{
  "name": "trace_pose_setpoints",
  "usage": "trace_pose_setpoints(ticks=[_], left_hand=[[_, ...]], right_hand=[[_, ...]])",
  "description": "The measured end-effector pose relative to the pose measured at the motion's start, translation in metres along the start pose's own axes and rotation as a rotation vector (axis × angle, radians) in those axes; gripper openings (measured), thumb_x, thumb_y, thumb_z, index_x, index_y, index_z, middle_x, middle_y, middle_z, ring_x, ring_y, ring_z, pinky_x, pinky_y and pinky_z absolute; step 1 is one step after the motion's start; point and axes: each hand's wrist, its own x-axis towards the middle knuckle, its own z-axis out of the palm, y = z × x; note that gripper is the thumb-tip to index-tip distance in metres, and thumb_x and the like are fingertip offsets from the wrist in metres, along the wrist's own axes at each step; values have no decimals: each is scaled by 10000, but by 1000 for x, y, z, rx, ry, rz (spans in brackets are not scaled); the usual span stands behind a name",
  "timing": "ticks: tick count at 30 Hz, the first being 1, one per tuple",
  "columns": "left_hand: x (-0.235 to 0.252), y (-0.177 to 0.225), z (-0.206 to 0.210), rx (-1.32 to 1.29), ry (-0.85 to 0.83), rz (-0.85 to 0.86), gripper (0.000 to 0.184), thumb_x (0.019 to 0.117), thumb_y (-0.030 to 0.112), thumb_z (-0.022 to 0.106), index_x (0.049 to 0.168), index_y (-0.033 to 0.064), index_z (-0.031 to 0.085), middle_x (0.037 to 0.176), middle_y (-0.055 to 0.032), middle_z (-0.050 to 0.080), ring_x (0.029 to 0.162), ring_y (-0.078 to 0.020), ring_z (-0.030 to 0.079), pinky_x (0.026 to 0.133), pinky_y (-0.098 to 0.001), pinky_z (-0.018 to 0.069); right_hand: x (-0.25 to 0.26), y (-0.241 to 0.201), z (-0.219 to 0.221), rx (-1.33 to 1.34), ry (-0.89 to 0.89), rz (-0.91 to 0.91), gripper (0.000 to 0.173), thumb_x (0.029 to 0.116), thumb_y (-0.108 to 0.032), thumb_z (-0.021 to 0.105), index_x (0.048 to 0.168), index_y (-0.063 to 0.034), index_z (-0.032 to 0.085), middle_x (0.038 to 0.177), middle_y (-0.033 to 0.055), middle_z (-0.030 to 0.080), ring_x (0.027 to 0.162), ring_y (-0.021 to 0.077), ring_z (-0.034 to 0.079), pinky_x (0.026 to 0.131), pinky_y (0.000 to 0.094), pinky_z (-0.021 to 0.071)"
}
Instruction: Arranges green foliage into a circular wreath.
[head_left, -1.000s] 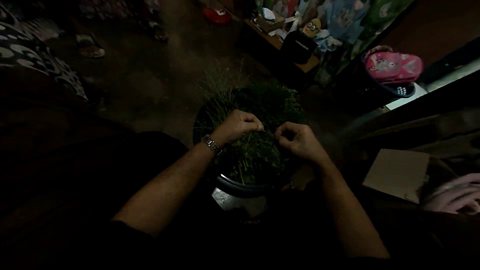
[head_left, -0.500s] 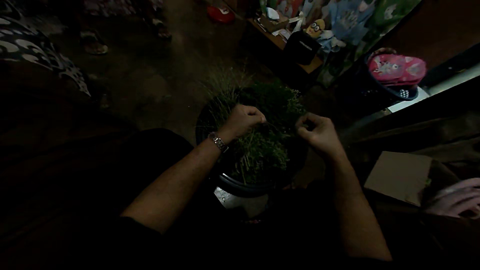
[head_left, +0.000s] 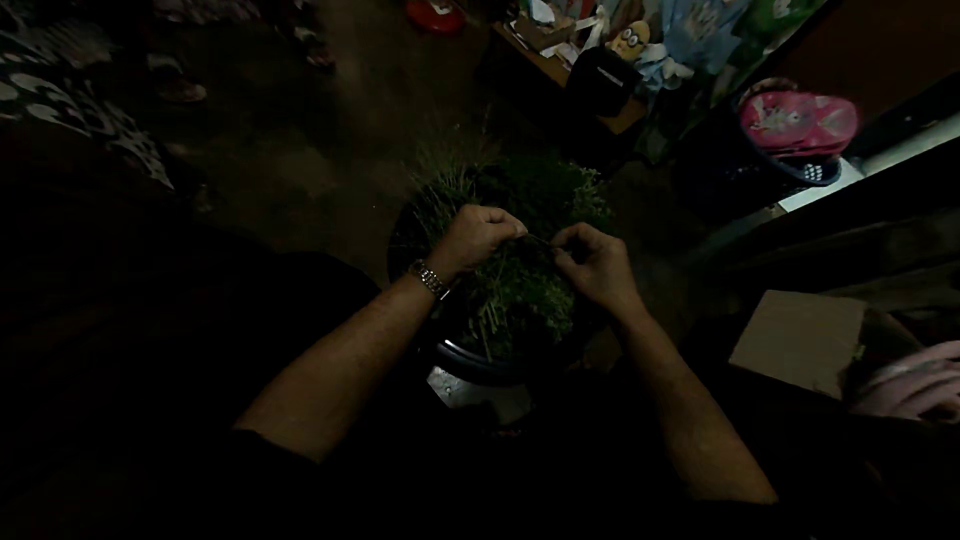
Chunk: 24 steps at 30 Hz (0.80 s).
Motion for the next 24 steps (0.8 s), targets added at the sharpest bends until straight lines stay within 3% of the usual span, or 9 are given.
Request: trace_pose_setpoints(ticks=[4,7,11,18,23,24], left_hand=[[-1,0,-6,-19,8,-10,115,1002,103,636,957,45,724,887,14,682,787,-10,577,748,-221,477],[0,1,-9,5,18,-17,123,1001,109,633,957,51,732,908,7,688,824,-26,587,787,-258,480],[1,1,-6,17,21,-58,124,1004,113,633,952,63,734,896,3,681,811,-42,579,760,-265,465],[7,-4,-14,39,83,-83,144,1017,138,618,1035,37,720,965,-52,673,854,-100,575,804,-329,472],[19,-32,-36,-34,269,-91,153,1012,155,629,1043,34,717,941,-31,659,818,-71,561,785,-285,475],[22,-39,-40,-26,306,-104,154,1009,173,634,1033,46,718,904,-19,643,770,-65,538,735,-274,460]], right_hand=[[-2,-5,-11,-24,18,82,56,904,-29,693,957,-45,682,749,37,636,554,56,528,509,220,462],[-2,-5,-17,-17,30,82,45,906,-38,689,949,-50,683,751,32,643,553,51,534,502,216,460],[-2,-3,-18,19,2,121,72,895,-19,687,961,-48,675,759,52,660,511,73,573,451,230,503],[-1,2,-31,-76,13,147,82,908,-55,672,989,-47,686,769,65,645,567,116,562,524,297,501],[0,17,-45,-46,35,202,86,934,-29,655,1020,-22,664,822,90,653,596,131,597,567,317,545],[1,22,-47,-36,41,226,89,945,-36,654,1032,-21,660,826,89,657,607,123,612,585,314,565]])
